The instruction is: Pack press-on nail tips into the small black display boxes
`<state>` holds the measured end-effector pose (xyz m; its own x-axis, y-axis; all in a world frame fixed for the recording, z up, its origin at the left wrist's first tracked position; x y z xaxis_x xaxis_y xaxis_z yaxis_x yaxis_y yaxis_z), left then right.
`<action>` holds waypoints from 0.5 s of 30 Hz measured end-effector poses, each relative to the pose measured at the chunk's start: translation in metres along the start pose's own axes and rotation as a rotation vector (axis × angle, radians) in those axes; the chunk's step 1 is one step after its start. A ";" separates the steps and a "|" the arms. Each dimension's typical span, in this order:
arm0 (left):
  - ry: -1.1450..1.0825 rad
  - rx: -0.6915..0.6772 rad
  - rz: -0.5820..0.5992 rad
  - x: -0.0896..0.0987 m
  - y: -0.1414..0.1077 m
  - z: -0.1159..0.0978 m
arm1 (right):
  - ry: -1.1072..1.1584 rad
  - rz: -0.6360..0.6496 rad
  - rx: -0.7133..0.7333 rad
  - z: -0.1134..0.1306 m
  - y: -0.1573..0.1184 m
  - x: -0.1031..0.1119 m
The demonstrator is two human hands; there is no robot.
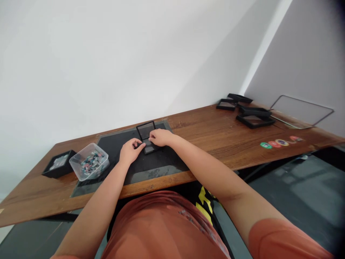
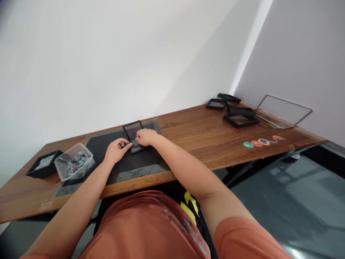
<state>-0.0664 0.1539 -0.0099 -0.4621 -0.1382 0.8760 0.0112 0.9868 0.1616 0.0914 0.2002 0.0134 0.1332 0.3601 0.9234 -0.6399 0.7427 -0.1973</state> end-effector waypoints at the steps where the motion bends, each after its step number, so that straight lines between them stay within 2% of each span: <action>1: 0.009 0.009 0.010 -0.001 0.001 0.001 | -0.002 0.001 0.001 0.000 0.000 0.000; 8: 0.038 0.031 0.066 -0.006 0.004 0.004 | -0.006 0.025 0.089 0.003 -0.001 -0.002; 15: 0.013 0.017 0.077 -0.008 0.004 0.004 | -0.001 0.031 0.115 0.004 -0.001 -0.002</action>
<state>-0.0663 0.1590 -0.0183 -0.4490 -0.0623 0.8914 0.0317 0.9958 0.0856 0.0889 0.1962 0.0131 0.1113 0.3819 0.9175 -0.7261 0.6616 -0.1873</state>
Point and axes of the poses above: each hand's wrist, its own y-axis towards the middle knuckle, its own x-axis out of the back of the hand, z = x × y, the point moved 8 cm from there along y, towards the middle knuckle, and after that the axes turned 9 degrees about z, right-handed, at the moved point
